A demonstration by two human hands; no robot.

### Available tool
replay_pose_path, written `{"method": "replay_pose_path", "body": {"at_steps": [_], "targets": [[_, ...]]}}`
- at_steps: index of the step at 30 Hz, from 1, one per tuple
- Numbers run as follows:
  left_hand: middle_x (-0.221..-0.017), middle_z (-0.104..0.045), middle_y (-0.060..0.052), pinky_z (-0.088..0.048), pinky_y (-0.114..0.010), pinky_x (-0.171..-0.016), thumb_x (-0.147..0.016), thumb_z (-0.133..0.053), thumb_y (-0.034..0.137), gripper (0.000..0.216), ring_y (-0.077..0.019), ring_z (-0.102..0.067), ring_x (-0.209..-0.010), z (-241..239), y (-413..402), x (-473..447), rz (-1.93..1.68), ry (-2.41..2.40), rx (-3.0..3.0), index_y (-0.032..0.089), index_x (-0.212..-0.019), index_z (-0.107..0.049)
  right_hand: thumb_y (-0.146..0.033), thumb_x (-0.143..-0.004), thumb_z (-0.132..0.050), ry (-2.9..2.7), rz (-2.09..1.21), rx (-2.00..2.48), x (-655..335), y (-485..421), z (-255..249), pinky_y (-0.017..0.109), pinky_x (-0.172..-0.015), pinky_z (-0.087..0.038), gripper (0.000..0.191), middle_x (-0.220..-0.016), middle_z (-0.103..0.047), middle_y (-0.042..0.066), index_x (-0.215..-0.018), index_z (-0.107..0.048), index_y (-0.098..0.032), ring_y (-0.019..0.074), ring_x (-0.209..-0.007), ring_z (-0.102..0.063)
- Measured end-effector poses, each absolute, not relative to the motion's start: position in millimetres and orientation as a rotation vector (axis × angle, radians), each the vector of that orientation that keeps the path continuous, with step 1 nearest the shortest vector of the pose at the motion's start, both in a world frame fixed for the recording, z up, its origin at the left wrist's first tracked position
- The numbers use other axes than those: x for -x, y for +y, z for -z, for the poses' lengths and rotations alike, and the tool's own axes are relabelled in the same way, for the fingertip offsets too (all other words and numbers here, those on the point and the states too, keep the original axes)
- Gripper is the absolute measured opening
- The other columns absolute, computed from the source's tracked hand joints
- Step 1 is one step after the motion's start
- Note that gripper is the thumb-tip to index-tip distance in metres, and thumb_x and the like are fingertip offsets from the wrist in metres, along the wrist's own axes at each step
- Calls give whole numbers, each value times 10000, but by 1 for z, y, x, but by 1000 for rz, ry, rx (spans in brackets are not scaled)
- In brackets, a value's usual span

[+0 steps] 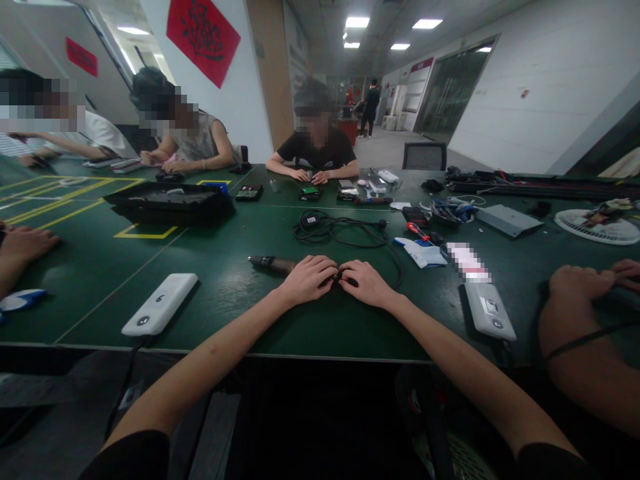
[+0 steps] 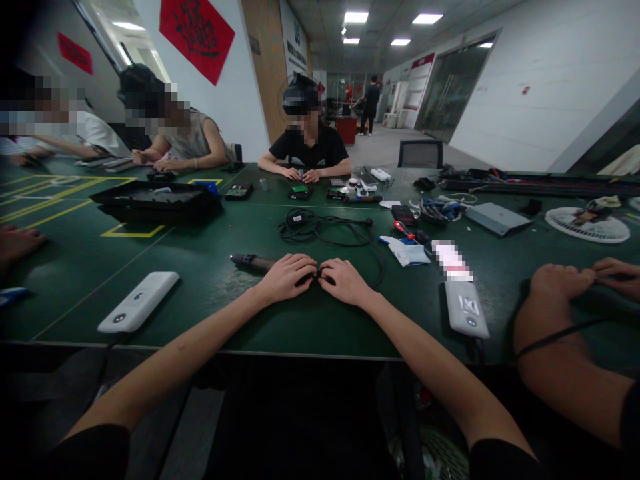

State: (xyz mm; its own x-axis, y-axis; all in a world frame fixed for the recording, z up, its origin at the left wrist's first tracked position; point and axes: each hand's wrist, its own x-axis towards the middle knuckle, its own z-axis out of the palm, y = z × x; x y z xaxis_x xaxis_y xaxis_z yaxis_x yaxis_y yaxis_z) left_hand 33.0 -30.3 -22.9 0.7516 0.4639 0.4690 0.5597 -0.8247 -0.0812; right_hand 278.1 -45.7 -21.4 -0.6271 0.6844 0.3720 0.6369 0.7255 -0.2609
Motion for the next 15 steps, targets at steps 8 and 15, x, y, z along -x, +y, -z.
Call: {"method": "replay_pose_path", "body": {"at_steps": [8,15], "targets": [[-1356,-630,-87,-478,-433,-989,-1002,-566,326,215,-268,-543,-1298,23,-31,-32,637,-808,2725,238,-1182,-647,-295,-1001,-609,-2481,-136,1011,-278,-47,21,399,-910,-437,151,-1217,-673,77,-892,-669,-209,246,-1107,-571],[-1350,-631,-84,-481,-437,-998,-1008,-564,343,209,-268,-539,-1303,22,-31,-32,630,-799,2737,235,-1165,-649,-300,-1000,-609,-2480,-150,1010,-278,-48,19,403,-912,-444,160,-1214,-674,76,-880,-670,-213,249,-1108,-577]]}}
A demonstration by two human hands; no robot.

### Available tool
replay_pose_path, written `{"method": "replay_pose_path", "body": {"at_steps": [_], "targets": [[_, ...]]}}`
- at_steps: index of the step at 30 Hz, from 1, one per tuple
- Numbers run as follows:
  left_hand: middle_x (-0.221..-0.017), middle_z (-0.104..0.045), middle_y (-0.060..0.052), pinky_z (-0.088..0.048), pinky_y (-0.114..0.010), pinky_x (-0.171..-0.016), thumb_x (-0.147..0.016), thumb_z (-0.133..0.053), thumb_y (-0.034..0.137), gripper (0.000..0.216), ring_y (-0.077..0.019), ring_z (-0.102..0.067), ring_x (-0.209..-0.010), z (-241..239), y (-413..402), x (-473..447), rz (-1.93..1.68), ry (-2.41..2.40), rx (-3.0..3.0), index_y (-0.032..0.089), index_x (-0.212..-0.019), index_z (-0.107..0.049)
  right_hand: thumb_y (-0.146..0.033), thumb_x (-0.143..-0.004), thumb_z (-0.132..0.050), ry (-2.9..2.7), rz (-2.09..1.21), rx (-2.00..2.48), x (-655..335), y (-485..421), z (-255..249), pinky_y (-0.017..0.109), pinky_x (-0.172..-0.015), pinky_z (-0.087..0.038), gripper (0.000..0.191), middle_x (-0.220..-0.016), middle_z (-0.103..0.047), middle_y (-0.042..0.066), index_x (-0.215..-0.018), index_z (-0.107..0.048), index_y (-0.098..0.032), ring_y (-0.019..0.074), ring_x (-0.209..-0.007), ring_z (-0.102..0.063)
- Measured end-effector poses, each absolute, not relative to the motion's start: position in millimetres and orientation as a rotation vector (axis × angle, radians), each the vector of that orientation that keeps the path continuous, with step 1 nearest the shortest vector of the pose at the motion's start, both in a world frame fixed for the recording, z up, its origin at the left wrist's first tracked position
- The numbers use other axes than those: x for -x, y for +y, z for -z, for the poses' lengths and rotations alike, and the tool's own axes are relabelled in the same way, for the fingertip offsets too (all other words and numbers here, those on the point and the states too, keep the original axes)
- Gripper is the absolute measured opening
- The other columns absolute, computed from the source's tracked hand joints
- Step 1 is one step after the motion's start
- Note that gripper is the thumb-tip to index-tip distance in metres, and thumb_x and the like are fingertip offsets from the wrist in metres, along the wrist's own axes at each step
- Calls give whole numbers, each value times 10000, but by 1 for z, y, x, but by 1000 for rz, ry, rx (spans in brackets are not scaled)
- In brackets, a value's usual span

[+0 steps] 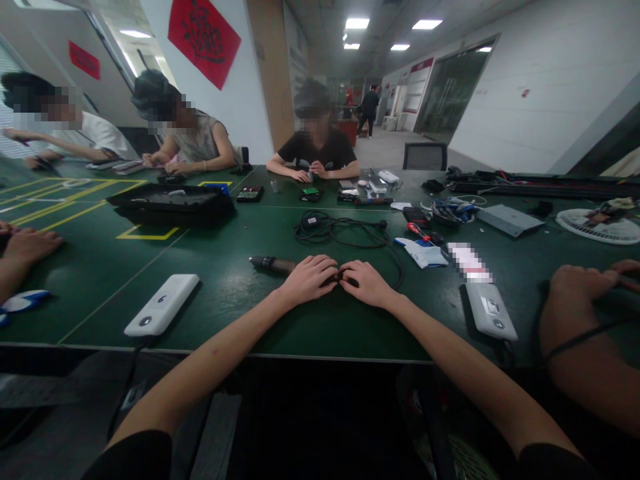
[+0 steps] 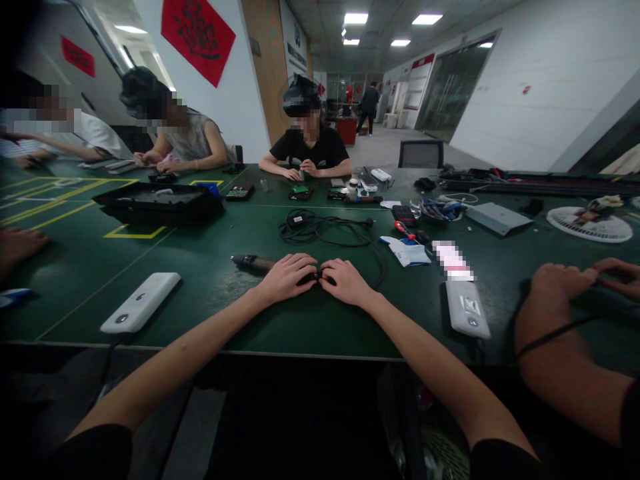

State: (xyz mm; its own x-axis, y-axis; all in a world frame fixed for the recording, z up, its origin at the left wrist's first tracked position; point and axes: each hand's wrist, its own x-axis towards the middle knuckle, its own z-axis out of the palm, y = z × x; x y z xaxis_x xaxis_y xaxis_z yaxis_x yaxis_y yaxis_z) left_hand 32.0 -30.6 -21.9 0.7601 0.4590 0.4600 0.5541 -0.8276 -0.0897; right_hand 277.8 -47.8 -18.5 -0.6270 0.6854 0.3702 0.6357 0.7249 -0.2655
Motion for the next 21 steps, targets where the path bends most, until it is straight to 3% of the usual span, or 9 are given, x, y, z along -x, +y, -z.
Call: {"method": "replay_pose_path", "body": {"at_steps": [21], "targets": [[-1344,-632,-80,-490,-442,-1000,-972,-599,284,214,-263,-538,-1298,21,-34,-33,674,-830,2727,246,-1173,-662,-292,-988,-624,-2477,-148,1017,-278,-47,19,401,-919,-449,129,-1206,-677,77,-901,-680,-214,246,-1104,-588]]}}
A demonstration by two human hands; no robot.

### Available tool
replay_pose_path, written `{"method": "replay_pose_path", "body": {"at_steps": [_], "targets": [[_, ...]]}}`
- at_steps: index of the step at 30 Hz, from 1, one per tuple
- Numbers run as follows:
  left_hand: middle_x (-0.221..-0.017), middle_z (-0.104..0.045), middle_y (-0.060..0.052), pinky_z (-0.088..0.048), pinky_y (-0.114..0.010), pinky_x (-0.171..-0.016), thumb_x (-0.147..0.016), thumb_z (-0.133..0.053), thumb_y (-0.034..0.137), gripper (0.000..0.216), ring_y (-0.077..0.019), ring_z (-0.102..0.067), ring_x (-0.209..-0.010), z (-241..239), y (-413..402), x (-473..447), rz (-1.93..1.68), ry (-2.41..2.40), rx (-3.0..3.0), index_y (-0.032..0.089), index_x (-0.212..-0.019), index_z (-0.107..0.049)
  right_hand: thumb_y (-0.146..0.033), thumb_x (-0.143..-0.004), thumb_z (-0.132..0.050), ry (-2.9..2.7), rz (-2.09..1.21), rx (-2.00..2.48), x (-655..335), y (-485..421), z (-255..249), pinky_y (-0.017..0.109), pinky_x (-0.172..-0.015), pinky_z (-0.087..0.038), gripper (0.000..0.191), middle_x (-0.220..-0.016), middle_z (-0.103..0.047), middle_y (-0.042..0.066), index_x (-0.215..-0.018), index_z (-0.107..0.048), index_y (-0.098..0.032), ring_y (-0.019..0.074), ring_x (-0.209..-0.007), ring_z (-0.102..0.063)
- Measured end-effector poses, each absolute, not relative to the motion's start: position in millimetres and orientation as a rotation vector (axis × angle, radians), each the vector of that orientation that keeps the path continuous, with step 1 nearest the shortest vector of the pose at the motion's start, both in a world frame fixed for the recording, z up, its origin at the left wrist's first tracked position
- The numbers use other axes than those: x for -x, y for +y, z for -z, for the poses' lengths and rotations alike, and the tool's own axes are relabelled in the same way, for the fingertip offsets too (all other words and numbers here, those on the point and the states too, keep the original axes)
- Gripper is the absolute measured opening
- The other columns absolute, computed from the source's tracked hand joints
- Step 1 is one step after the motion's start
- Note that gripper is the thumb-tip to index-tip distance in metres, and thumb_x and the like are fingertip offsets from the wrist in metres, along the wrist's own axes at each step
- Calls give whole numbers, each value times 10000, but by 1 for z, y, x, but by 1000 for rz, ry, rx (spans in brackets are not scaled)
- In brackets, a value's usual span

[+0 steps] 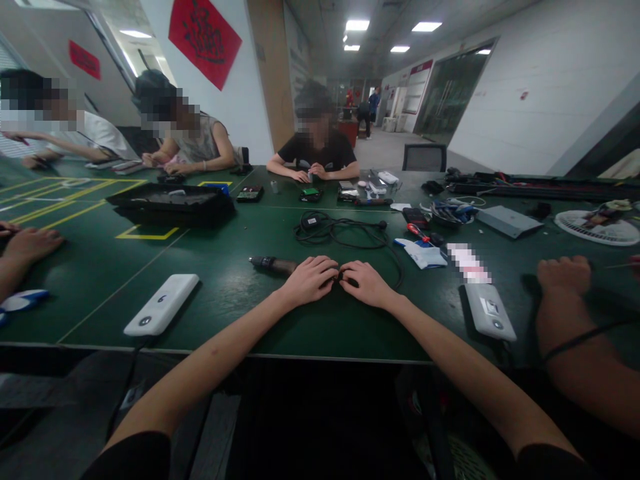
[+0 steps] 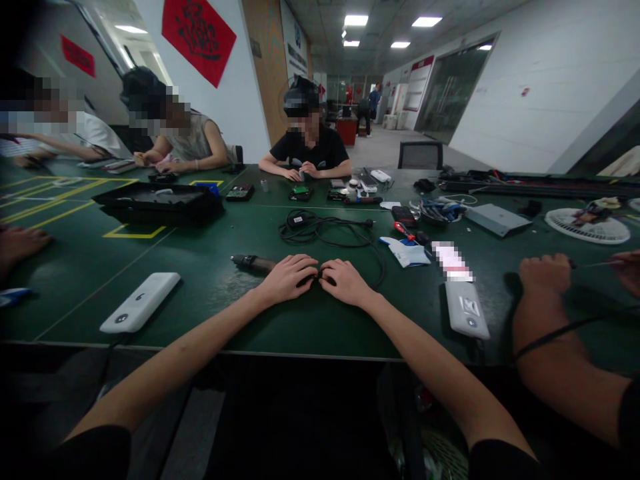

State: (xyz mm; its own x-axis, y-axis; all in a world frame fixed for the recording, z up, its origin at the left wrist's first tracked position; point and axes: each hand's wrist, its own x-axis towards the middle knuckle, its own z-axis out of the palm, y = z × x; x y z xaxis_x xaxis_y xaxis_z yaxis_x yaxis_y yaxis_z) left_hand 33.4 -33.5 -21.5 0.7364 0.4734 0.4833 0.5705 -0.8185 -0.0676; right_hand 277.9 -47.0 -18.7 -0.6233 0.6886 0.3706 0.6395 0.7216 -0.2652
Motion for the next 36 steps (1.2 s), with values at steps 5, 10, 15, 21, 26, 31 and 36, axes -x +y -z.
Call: {"method": "replay_pose_path", "body": {"at_steps": [5,10,15,21,26,31,36], "targets": [[-1321,-642,-82,-482,-435,-981,-1017,-561,337,171,-264,-558,-1264,22,-32,-34,667,-860,2709,236,-1116,-658,-285,-994,-615,-2480,-136,1019,-277,-46,20,404,-921,-448,142,-1214,-675,72,-881,-667,-216,247,-1113,-583],[-1339,-633,-81,-480,-432,-986,-995,-577,312,203,-263,-543,-1285,22,-32,-34,664,-835,2738,236,-1173,-637,-287,-996,-618,-2482,-130,1022,-278,-46,21,402,-926,-448,133,-1212,-674,70,-894,-666,-216,245,-1108,-581],[-1329,-636,-88,-481,-439,-986,-1008,-560,328,185,-268,-548,-1280,21,-33,-33,676,-859,2725,233,-1143,-644,-300,-1001,-607,-2479,-141,1020,-278,-46,20,401,-926,-449,149,-1220,-670,76,-891,-663,-215,247,-1111,-582],[-1345,-631,-82,-480,-431,-988,-1013,-547,305,176,-264,-542,-1290,20,-33,-33,660,-834,2732,230,-1142,-641,-294,-998,-614,-2481,-141,1014,-278,-46,20,396,-924,-444,131,-1216,-672,65,-906,-666,-216,240,-1106,-582],[-1337,-637,-79,-482,-423,-994,-1001,-556,293,189,-258,-548,-1286,22,-32,-33,665,-813,2743,234,-1157,-644,-294,-995,-621,-2478,-122,1019,-278,-45,23,392,-909,-439,127,-1217,-675,72,-905,-662,-213,247,-1110,-580],[-1349,-632,-82,-479,-429,-1009,-996,-576,320,205,-264,-544,-1294,22,-32,-33,682,-825,2727,227,-1166,-645,-300,-1002,-613,-2481,-119,1010,-278,-45,23,396,-912,-436,140,-1211,-677,71,-901,-658,-215,247,-1103,-580],[-1327,-646,-74,-482,-419,-990,-1020,-551,305,173,-250,-563,-1263,23,-31,-33,660,-817,2715,232,-1139,-654,-304,-1007,-609,-2483,-125,1004,-278,-45,22,397,-917,-434,147,-1215,-676,71,-905,-664,-214,245,-1104,-580]]}}
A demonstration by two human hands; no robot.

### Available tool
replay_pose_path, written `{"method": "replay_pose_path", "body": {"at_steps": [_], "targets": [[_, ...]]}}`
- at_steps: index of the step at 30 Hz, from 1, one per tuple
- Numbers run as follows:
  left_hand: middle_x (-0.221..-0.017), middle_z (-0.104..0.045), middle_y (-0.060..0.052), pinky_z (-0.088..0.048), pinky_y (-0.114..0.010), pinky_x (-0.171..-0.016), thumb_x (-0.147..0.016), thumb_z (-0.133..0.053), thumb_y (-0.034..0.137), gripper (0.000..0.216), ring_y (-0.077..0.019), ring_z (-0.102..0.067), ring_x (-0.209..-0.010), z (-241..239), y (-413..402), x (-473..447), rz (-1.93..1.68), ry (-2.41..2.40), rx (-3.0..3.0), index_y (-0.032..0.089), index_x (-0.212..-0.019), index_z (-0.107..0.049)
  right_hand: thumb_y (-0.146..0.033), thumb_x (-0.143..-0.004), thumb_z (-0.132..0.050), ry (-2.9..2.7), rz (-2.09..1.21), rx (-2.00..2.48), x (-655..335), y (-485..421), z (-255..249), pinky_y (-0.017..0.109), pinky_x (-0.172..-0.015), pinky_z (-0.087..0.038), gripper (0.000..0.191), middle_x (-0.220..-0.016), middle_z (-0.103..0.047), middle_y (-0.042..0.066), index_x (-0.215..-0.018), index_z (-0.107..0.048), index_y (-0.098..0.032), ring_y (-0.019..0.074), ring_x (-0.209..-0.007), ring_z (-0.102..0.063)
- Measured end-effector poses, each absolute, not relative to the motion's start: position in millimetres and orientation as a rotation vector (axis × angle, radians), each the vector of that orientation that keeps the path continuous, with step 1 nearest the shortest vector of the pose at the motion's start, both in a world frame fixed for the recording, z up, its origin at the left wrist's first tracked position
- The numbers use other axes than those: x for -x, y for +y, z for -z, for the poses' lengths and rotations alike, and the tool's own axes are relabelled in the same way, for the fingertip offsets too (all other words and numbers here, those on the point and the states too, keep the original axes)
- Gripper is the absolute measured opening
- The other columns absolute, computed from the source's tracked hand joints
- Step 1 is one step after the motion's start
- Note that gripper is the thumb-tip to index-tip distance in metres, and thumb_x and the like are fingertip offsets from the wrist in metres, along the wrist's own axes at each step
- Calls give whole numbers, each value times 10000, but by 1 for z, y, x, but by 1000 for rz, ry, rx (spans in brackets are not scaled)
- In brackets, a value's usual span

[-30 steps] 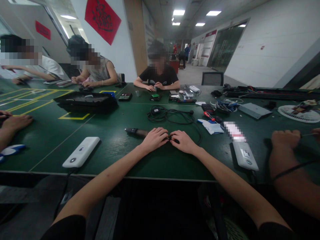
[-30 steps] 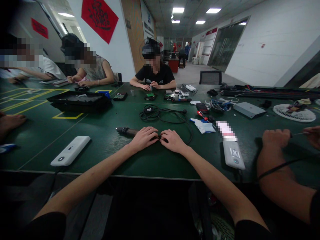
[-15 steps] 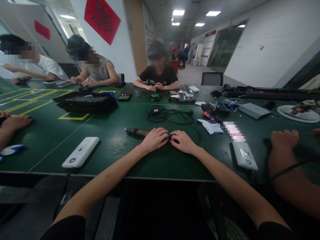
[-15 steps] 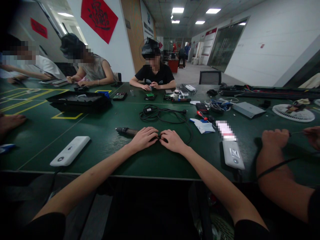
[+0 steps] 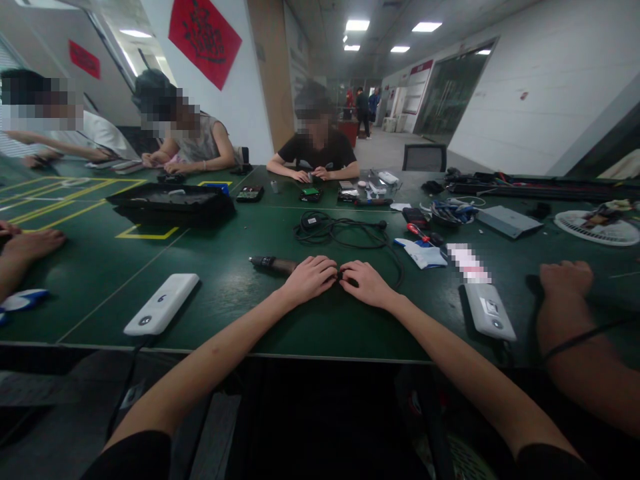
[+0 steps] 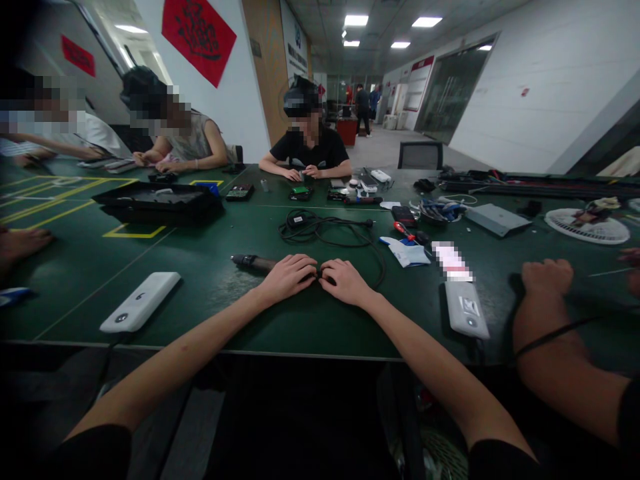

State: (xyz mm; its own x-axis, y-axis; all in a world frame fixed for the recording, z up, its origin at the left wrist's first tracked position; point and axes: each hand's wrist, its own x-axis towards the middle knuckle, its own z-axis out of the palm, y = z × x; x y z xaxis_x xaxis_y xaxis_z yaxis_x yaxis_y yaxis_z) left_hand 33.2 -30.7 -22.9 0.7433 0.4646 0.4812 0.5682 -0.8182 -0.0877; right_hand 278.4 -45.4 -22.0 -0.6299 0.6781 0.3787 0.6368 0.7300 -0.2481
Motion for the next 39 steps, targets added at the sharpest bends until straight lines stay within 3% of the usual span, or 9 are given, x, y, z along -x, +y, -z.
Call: {"method": "replay_pose_path", "body": {"at_steps": [39], "targets": [[-1369,-634,-75,-444,-477,-1103,-1009,-557,295,187,-273,-516,-1349,20,-32,-33,652,-773,2690,235,-1149,-667,-295,-1006,-603,-2477,-139,1015,-278,-46,22,398,-925,-441,150,-1207,-675,69,-900,-672,-215,241,-1102,-577]]}}
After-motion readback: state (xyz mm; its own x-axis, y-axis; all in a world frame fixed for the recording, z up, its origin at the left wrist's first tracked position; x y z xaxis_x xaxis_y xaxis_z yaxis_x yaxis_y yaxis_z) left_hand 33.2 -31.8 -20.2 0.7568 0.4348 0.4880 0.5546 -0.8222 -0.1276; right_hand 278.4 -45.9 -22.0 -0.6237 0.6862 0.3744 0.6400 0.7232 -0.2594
